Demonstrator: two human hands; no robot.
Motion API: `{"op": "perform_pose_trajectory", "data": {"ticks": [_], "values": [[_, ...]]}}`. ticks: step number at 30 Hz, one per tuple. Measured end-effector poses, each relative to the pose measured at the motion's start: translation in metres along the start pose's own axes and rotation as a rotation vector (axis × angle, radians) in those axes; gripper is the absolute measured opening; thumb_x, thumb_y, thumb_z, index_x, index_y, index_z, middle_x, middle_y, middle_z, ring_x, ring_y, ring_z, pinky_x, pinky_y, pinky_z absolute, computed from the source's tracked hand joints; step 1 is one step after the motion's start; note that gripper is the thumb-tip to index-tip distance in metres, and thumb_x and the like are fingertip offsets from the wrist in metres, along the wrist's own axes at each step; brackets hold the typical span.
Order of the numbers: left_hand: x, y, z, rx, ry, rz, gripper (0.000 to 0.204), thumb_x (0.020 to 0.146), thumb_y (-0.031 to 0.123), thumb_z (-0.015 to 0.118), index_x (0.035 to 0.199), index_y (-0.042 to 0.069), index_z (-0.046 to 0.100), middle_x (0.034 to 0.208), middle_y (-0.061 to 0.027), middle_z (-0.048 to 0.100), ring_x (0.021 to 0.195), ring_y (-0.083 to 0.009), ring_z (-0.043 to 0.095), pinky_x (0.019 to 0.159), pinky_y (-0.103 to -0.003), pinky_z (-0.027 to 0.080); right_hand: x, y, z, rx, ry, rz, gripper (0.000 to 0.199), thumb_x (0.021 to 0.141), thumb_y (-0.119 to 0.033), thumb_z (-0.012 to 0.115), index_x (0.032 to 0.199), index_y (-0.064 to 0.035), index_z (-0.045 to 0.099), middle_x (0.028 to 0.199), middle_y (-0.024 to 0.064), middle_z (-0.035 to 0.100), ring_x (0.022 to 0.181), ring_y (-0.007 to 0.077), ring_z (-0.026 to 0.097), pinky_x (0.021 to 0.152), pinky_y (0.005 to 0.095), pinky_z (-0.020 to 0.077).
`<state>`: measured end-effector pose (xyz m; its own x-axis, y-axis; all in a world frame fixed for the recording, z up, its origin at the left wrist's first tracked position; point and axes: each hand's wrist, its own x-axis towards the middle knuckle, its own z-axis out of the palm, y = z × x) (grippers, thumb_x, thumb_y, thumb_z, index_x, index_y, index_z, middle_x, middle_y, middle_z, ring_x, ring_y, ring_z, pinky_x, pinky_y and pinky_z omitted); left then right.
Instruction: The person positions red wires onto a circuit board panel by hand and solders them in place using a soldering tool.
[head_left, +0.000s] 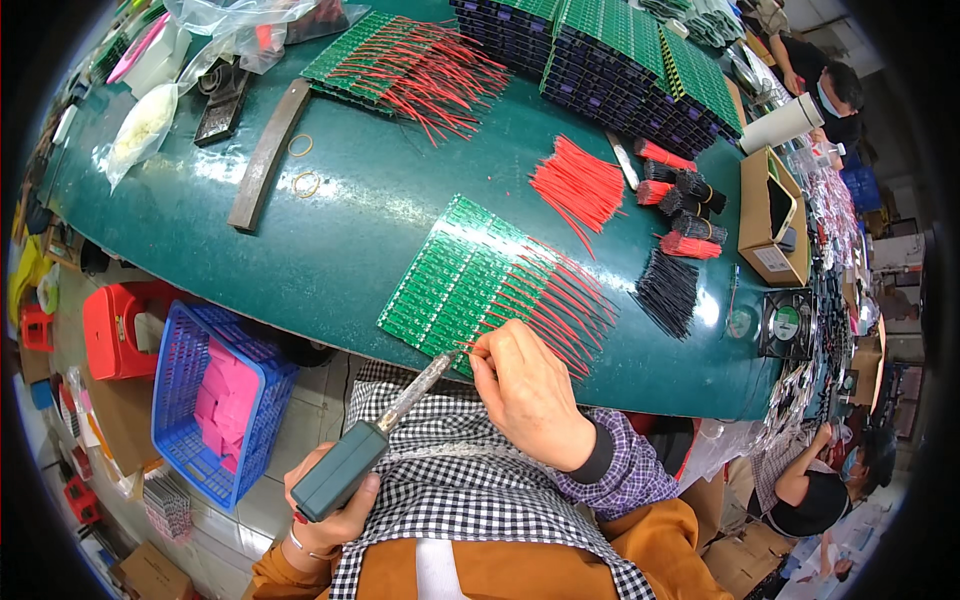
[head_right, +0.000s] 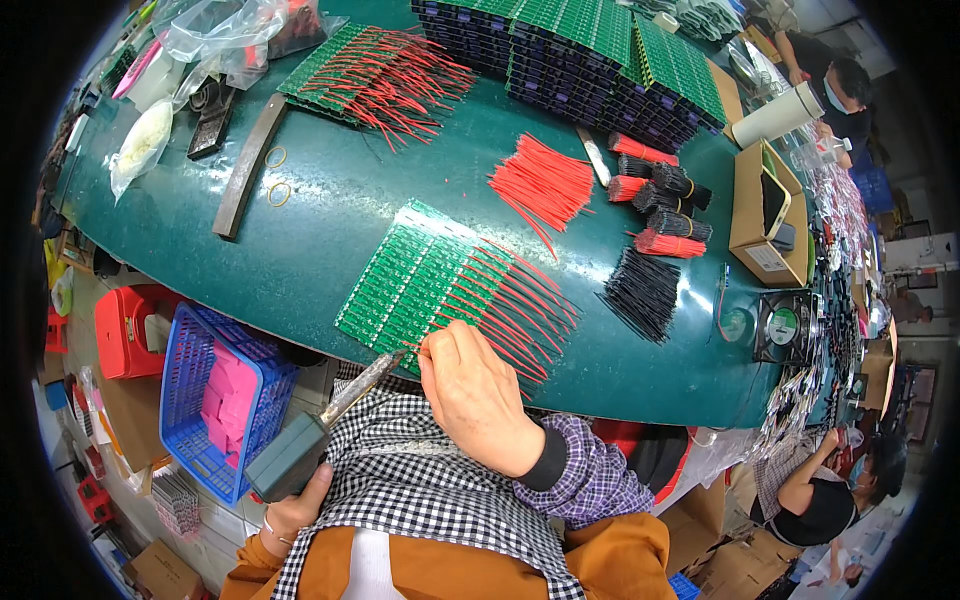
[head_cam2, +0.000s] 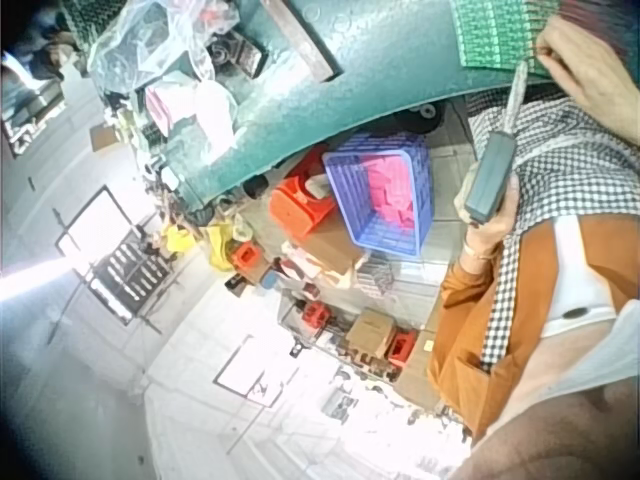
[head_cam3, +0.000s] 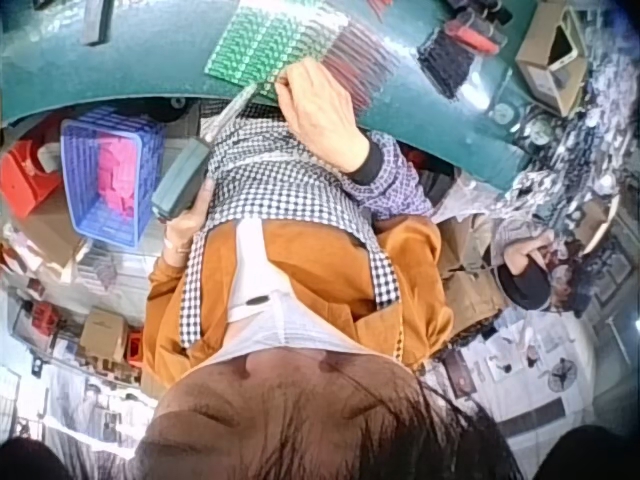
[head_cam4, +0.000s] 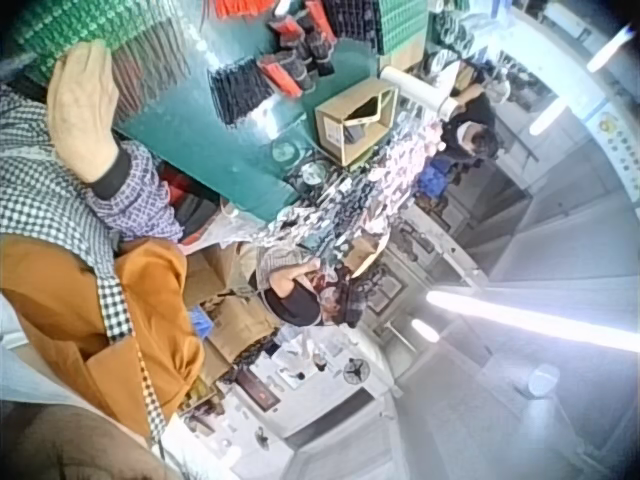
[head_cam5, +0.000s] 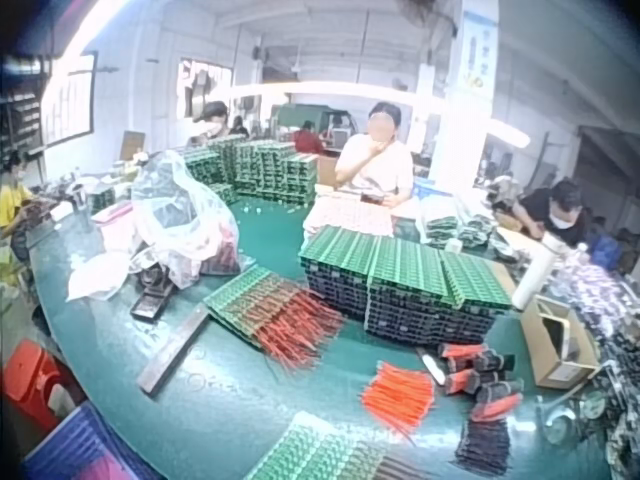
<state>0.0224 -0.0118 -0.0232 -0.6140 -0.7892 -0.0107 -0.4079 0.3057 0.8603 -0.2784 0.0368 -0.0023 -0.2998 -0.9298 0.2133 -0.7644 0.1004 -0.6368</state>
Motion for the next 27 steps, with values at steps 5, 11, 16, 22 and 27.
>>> {"op": "perform_pose_trajectory", "data": {"ticks": [5,11,16,22,27], "values": [[0.006,0.003,0.003,0.028,0.023,0.058,0.029,0.072,0.007,0.082,0.099,-0.003,0.077,0.090,-0.0169,0.073,0.077,-0.0337,0.073,0.067,-0.040,0.060,0.001,0.001,0.000,0.004,-0.006,-0.008,0.020,0.087,0.005,0.074,0.099,0.0001,0.058,0.094,0.0150,0.060,0.084,0.0346,0.064,0.071,0.0441,0.0533],[0.003,-0.001,0.004,0.013,0.023,0.041,0.029,0.072,0.008,0.082,0.099,-0.003,0.077,0.090,-0.0163,0.073,0.076,-0.0325,0.073,0.067,-0.040,0.060,0.001,0.001,-0.001,0.015,-0.013,-0.012,0.020,0.087,0.005,0.073,0.099,-0.0003,0.058,0.093,0.0151,0.058,0.083,0.0347,0.063,0.071,0.0447,0.0524],[0.012,0.002,0.002,0.075,0.003,0.147,0.030,0.071,0.007,0.082,0.099,-0.003,0.077,0.090,-0.0164,0.073,0.075,-0.0323,0.073,0.067,-0.039,0.060,0.001,0.002,-0.001,0.016,-0.019,-0.015,0.019,0.088,0.005,0.071,0.100,-0.0008,0.057,0.094,0.0152,0.058,0.083,0.0350,0.063,0.072,0.0450,0.0522],[0.000,-0.003,0.001,0.015,0.018,0.051,0.031,0.071,0.005,0.081,0.100,-0.004,0.077,0.090,-0.0174,0.073,0.075,-0.0333,0.074,0.067,-0.039,0.060,0.001,0.002,0.000,0.012,-0.026,-0.007,0.019,0.089,0.004,0.071,0.100,-0.0010,0.057,0.095,0.0153,0.058,0.084,0.0353,0.063,0.072,0.0451,0.0523],[-0.006,-0.006,0.000,-0.024,0.013,-0.027,0.030,0.072,0.004,0.080,0.101,-0.005,0.076,0.092,-0.0187,0.073,0.075,-0.0343,0.073,0.066,-0.040,0.059,0.001,0.002,-0.001,0.006,-0.033,-0.009,0.019,0.090,0.003,0.071,0.100,-0.0012,0.055,0.095,0.0152,0.058,0.085,0.0354,0.063,0.073,0.0454,0.0523]]}}
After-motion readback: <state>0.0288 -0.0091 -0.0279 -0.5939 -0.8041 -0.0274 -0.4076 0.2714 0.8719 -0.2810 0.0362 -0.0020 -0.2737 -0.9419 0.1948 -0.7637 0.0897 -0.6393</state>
